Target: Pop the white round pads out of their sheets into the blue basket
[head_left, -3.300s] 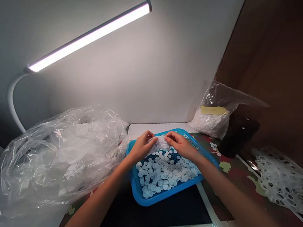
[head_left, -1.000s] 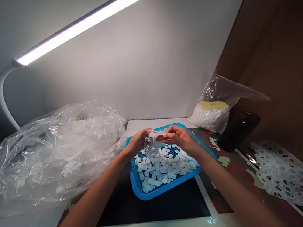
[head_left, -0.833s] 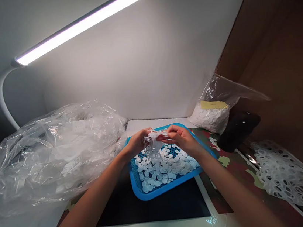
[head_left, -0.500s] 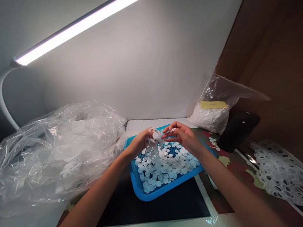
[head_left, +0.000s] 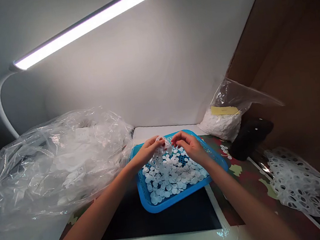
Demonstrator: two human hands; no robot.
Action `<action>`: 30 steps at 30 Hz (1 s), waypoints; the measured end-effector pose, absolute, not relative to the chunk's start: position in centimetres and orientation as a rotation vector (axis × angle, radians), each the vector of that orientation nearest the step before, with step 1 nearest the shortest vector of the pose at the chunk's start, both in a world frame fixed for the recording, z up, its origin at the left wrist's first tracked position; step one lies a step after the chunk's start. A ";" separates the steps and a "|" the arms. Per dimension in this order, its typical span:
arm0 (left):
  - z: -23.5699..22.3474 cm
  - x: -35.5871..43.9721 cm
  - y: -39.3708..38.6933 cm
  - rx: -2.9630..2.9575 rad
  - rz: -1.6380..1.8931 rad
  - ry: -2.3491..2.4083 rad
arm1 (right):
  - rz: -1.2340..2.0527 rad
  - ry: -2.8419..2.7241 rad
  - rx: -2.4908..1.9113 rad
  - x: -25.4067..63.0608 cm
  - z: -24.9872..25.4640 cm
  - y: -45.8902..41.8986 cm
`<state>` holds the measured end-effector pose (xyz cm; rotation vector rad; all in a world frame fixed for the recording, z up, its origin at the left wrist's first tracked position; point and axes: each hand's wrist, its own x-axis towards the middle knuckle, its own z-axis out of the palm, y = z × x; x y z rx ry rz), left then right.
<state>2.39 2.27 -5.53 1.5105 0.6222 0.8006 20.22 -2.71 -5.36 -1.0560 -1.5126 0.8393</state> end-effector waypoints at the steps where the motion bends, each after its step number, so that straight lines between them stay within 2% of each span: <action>1: -5.4 2.4 2.1 1.529 0.797 0.627 | 0.850 -1.523 -1.053 20.1 -5.3 -2.8; 17: -5.0 2.0 1.3 1.654 0.767 0.635 | 1.173 -1.428 -1.024 20.2 -5.0 -3.1; 30: -7.1 2.1 3.3 1.459 0.780 0.676 | 1.206 -1.350 -0.962 20.2 -5.9 -2.5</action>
